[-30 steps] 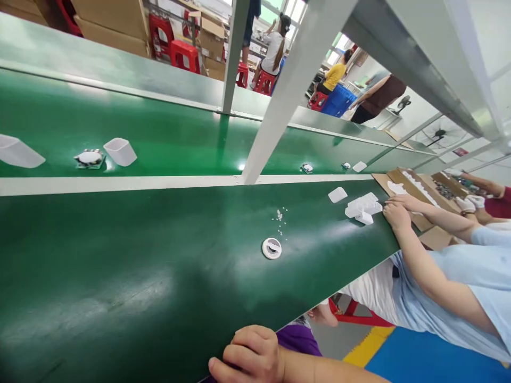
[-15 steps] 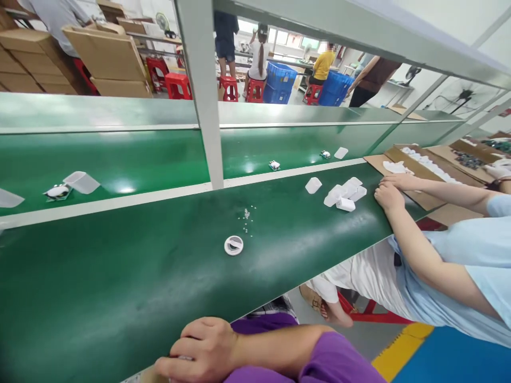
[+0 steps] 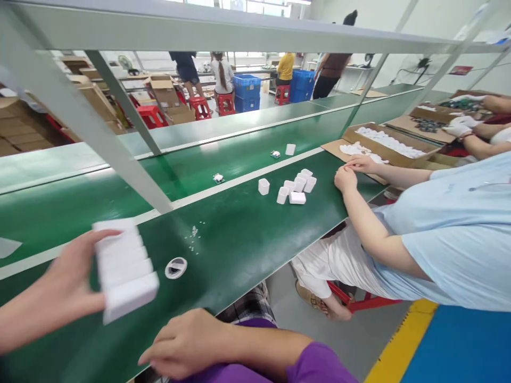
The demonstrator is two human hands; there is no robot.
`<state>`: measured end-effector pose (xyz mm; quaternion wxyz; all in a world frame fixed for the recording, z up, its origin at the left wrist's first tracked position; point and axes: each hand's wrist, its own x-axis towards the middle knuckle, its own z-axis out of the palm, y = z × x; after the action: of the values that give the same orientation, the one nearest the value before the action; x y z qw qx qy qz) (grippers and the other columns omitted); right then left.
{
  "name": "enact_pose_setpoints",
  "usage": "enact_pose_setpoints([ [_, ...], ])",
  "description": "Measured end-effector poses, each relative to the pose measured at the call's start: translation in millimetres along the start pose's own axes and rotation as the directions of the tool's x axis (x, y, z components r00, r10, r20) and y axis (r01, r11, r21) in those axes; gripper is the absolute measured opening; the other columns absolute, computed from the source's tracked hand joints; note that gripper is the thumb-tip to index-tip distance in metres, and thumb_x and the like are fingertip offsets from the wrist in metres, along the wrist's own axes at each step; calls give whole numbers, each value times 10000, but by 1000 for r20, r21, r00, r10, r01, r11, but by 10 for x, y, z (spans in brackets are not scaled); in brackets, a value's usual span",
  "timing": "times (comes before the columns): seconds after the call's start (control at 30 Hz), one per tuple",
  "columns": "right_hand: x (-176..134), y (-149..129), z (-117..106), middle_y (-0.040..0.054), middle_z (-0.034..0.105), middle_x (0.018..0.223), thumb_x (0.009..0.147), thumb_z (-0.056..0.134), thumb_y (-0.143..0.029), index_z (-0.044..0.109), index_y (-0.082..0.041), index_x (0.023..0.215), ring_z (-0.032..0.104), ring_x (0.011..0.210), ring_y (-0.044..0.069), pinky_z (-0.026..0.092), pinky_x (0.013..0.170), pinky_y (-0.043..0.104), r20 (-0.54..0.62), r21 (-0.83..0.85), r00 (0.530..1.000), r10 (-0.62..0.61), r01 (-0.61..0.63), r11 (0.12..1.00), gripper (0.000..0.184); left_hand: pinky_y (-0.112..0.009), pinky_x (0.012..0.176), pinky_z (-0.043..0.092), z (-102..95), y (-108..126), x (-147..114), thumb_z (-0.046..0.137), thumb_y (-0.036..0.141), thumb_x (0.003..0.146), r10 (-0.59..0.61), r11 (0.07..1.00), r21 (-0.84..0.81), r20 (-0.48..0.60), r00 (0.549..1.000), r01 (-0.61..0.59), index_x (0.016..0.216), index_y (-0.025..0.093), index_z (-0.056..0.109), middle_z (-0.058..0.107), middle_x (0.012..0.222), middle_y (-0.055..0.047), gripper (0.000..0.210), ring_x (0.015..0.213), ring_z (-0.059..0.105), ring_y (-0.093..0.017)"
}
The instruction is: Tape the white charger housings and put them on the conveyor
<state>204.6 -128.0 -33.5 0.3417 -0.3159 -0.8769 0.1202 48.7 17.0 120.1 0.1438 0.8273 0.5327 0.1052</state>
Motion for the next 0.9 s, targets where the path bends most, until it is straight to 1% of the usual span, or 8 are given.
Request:
enact_pose_setpoints([
  [0.1,-334,235,-447,-5,710,826,890,498,-203,658,-185,1008,644,701,113,519,615,218,-223,-73,958,183,-203,976,201,-424,1031,394,267,734,580,743,500,438,178,969,147,135,975,-198,1302,255,464,525,1217,-87,940,1162,497,-363],
  [0.2,-629,374,-855,33,713,847,945,401,-179,655,-146,1013,669,759,118,547,693,226,-429,-34,839,334,-384,923,265,-447,1013,365,618,1490,1189,721,508,502,198,922,269,292,936,-280,1365,235,384,486,1229,-137,965,1203,451,-390],
  [0.27,-752,407,-1009,21,715,890,977,309,-197,644,-144,1040,680,815,108,540,749,218,-463,11,796,391,-436,900,345,-453,1035,323,826,1887,1494,729,515,531,207,900,290,373,904,-325,1371,211,367,462,1278,-170,964,1264,391,-404],
  [0.37,-818,436,-1015,-9,705,877,984,255,-214,640,-158,1033,678,794,96,540,734,208,-473,-27,809,348,-408,913,391,-459,1051,286,1082,2301,1760,776,505,512,223,884,285,442,869,-371,1344,207,401,449,1334,-186,961,1291,360,-410],
  [0.47,-806,490,-904,-2,690,805,974,277,-221,647,-156,977,662,711,103,547,648,211,-533,-90,801,273,-375,923,376,-476,1060,264,1287,2580,1870,816,482,465,219,882,274,482,848,-383,1309,195,441,430,1384,-200,967,1310,342,-433],
  [0.63,-811,535,-866,-23,684,810,964,279,-256,658,-168,979,653,694,81,530,651,187,-528,-43,800,285,-360,932,390,-480,1078,241,1512,2927,1978,825,494,459,209,893,261,483,850,-368,1330,197,423,372,1457,-215,1004,1361,287,-447],
  [0.83,-895,516,-780,-46,704,829,896,321,-289,696,-197,949,667,729,53,518,714,144,-480,-44,810,336,-405,913,390,-490,1049,315,1492,3178,1953,735,543,587,263,896,237,395,880,-374,1427,179,302,372,1447,-252,1012,1348,351,-428],
  [0.9,-863,540,-824,-82,713,858,908,325,-306,691,-225,975,677,805,36,499,767,106,-395,-52,831,391,-445,894,381,-529,1040,326,1461,3142,1917,677,594,625,295,894,226,356,887,-388,1419,167,314,366,1449,-265,972,1346,354,-448],
])
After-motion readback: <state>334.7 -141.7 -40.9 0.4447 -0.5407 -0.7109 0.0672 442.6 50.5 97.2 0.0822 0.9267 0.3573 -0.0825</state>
